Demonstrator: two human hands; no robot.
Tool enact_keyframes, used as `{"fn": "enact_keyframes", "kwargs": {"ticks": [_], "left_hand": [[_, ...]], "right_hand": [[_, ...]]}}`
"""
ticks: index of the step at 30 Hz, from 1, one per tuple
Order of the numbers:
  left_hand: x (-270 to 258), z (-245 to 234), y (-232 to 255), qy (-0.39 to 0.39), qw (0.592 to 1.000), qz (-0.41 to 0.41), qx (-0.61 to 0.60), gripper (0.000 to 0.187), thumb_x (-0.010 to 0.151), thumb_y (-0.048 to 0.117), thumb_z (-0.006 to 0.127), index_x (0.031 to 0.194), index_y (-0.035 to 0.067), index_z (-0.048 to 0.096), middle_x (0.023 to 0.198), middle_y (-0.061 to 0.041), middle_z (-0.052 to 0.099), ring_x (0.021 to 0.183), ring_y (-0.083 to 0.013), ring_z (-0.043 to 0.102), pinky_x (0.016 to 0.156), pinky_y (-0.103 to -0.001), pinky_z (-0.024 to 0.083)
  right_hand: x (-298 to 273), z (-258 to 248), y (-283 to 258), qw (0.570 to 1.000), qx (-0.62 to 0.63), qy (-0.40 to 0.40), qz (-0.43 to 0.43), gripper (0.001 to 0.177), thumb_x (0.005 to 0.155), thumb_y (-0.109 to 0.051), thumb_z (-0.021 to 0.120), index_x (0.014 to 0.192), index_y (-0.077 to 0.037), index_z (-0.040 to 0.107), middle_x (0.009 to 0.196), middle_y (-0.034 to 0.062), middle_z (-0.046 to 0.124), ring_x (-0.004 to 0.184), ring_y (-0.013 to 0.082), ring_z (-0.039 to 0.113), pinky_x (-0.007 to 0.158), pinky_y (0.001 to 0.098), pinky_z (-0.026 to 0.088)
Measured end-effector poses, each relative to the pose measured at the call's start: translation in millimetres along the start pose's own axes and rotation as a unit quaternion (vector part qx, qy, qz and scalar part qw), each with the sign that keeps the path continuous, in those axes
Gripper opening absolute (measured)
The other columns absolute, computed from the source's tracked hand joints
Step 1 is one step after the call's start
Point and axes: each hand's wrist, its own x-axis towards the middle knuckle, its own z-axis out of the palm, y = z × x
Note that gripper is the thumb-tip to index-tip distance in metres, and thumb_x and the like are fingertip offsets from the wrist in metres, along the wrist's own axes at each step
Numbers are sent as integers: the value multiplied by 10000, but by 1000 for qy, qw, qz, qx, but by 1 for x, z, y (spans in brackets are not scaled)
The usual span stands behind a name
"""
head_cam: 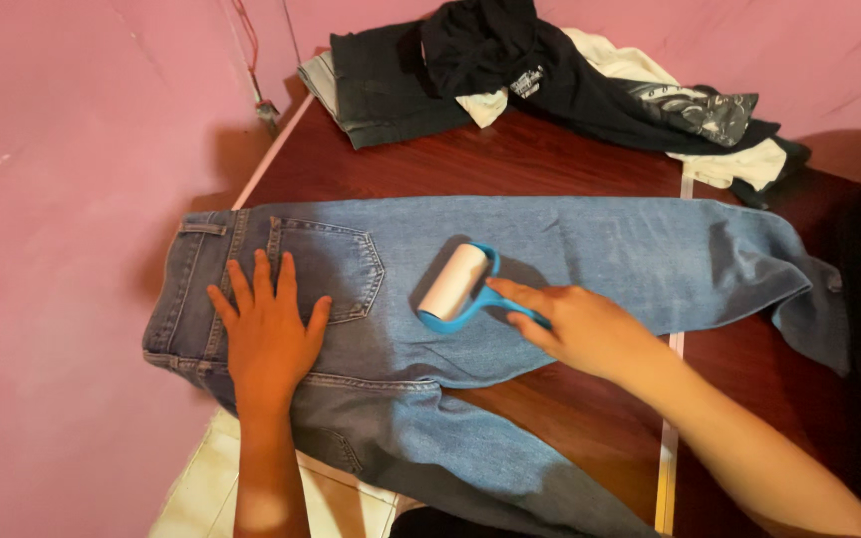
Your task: The person folds a red t-shirt and places it into a suitcase. Then the person lays out a pair of blue jeans on the table and uses a lint roller to clean the surface of the jeans.
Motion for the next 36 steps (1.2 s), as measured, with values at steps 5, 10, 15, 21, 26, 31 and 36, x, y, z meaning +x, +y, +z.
{"fn": "enact_keyframes", "kwargs": {"ticks": [5, 10, 15, 21, 26, 31, 36], "left_hand": [[0, -7, 4, -11, 1000, 13, 12, 626, 944, 469, 583, 1461, 116, 574, 1615, -225, 371, 1480, -538, 230, 1180, -696, 113], [-2, -11, 7, -7, 1000, 14, -17, 590, 960, 431, 615, 1433, 79, 611, 1606, -228, 399, 1490, -536, 240, 1209, -675, 133], [-1, -11, 9, -1, 1000, 6, -16, 583, 939, 429, 635, 1405, 79, 628, 1582, -218, 423, 1487, -520, 247, 1199, -674, 133], [-1, -13, 10, 6, 1000, 10, -24, 578, 944, 428, 630, 1411, 88, 625, 1583, -212, 426, 1488, -512, 249, 1214, -653, 128], [0, -15, 10, 3, 1000, 10, -21, 587, 931, 440, 630, 1400, 87, 624, 1573, -214, 425, 1484, -511, 250, 1203, -654, 124], [-2, -12, 9, -7, 1000, 14, -24, 573, 958, 426, 622, 1413, 77, 624, 1586, -223, 421, 1486, -522, 245, 1214, -655, 126], [-2, -10, 8, -9, 1000, 13, -20, 573, 961, 420, 625, 1414, 69, 628, 1584, -233, 419, 1485, -535, 241, 1207, -660, 132]], "right_hand": [[-36, -25, 22, 999, 17, -32, -28, 721, 905, -333, 605, 1596, -292, 406, 856, 154, 758, 597, 360, 709, 644, 462, 559], [-52, -36, 33, 968, -9, -160, 192, 485, 978, -409, 620, 1460, -369, 588, 827, 147, 785, 651, 327, 716, 700, 392, 595], [-30, -21, 32, 995, 62, -64, -33, 399, 929, -363, 593, 1307, -280, 689, 908, 104, 825, 703, 237, 782, 693, 377, 599], [30, 21, 5, 985, 79, -29, -148, 396, 979, -335, 570, 1354, -256, 670, 963, 118, 787, 767, 291, 759, 736, 404, 592], [38, 27, 0, 976, 97, -14, -197, 386, 1003, -300, 572, 1370, -221, 659, 992, 140, 782, 809, 316, 751, 769, 418, 586], [6, 27, 41, 980, 132, -44, -140, 436, 958, -260, 595, 1389, -208, 641, 1017, 150, 785, 760, 311, 742, 730, 410, 583], [-35, 21, 85, 985, 116, -30, -125, 422, 949, -276, 604, 1365, -223, 655, 975, 109, 810, 752, 240, 773, 734, 371, 608]]}}
